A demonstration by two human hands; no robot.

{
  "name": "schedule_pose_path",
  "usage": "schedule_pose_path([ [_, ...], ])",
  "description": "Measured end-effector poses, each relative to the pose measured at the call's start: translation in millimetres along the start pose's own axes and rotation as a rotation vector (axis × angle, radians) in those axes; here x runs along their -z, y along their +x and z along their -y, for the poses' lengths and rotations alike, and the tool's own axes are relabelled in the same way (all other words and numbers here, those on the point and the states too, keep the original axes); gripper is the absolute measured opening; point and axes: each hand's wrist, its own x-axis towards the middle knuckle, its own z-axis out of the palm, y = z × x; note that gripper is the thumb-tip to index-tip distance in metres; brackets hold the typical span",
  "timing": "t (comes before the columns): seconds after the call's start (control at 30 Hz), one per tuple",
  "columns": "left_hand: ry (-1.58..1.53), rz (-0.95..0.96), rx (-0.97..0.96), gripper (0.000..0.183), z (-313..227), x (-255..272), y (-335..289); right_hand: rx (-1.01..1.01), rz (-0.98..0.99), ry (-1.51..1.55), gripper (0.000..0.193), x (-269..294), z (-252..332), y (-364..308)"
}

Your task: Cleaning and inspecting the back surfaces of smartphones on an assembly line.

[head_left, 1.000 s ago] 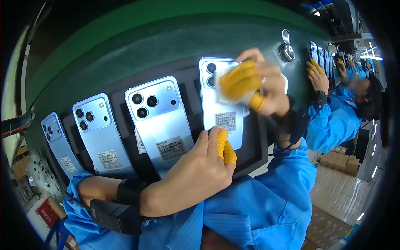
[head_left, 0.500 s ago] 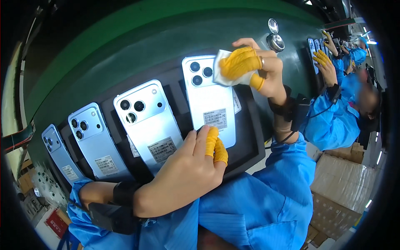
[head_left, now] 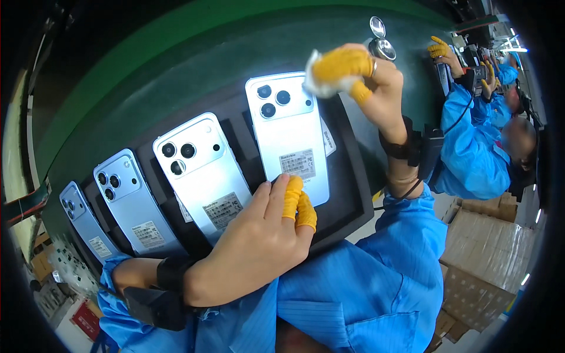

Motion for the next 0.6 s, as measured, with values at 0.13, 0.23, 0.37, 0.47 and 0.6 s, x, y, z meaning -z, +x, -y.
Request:
schedule_pose_path([
  [0.13,0.002,-0.022,0.009,0.020,0.3,-1.7,0.9,0.004,0.010,-0.134,0.022,-22.2,14.4,-3.1],
  [0.23,-0.002,0.000,-0.001,0.020,1.3,-1.4,0.9,0.080,0.060,-0.110,0.019,-19.7,20.5,-21.5],
  [0.37,0.009,0.019,-0.014,0.021,0.8,-1.2,1.2,0.110,0.158,-0.060,0.010,-25.3,31.2,-30.6],
  [0.47,0.024,0.015,-0.007,0.020,-1.0,-2.4,2.3,0.142,0.227,-0.029,0.007,-33.7,33.5,-23.0],
  [0.6,0.016,0.007,-0.003,0.020,0.0,-1.3,2.0,0.116,0.218,0.041,0.013,-15.0,24.0,-16.6],
])
